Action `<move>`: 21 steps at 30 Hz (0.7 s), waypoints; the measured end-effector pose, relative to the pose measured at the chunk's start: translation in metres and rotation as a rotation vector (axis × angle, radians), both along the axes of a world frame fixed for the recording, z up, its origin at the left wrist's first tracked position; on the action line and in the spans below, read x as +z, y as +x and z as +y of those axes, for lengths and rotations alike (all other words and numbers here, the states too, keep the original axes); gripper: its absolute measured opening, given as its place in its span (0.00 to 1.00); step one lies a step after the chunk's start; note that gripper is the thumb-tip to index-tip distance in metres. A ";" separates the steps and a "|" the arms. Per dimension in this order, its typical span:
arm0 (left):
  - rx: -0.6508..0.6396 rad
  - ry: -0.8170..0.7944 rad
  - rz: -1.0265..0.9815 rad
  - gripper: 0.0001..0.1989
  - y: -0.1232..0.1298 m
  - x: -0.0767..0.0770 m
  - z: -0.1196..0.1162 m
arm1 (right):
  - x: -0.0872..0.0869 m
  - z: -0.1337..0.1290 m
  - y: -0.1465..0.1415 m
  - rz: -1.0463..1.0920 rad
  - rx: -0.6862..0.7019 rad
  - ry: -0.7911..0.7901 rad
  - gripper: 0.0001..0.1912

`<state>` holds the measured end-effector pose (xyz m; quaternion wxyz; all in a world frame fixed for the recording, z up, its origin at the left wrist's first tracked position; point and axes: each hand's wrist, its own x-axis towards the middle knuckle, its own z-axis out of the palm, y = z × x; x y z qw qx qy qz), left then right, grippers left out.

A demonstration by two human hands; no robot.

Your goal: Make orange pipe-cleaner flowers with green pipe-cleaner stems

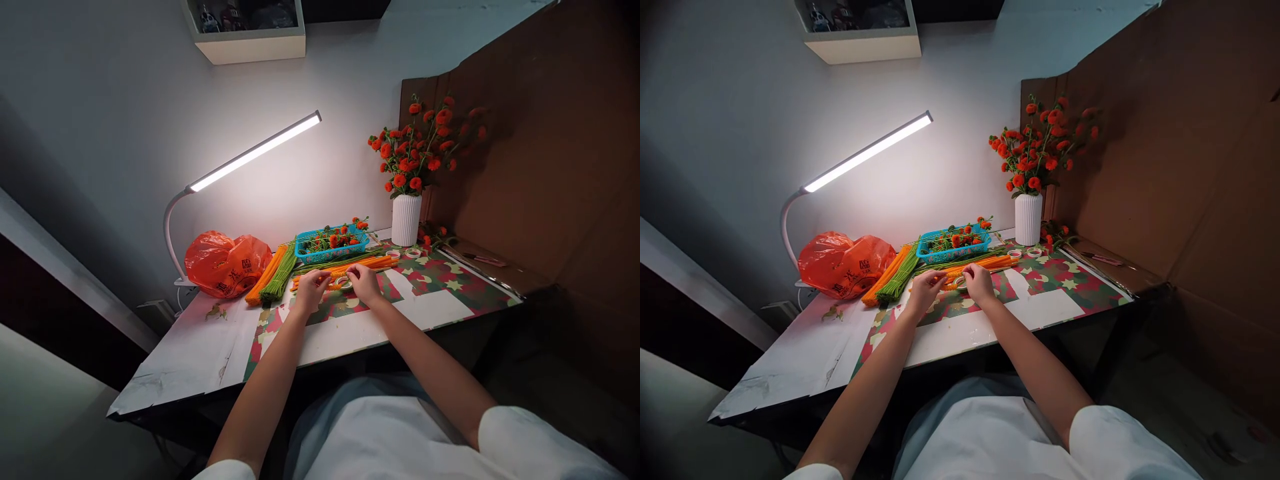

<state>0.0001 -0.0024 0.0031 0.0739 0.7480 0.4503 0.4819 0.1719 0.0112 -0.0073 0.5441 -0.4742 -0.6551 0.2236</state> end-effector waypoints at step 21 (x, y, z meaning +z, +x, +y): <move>0.037 0.020 0.023 0.02 0.006 0.005 -0.006 | 0.002 -0.004 -0.001 -0.220 -0.116 0.078 0.06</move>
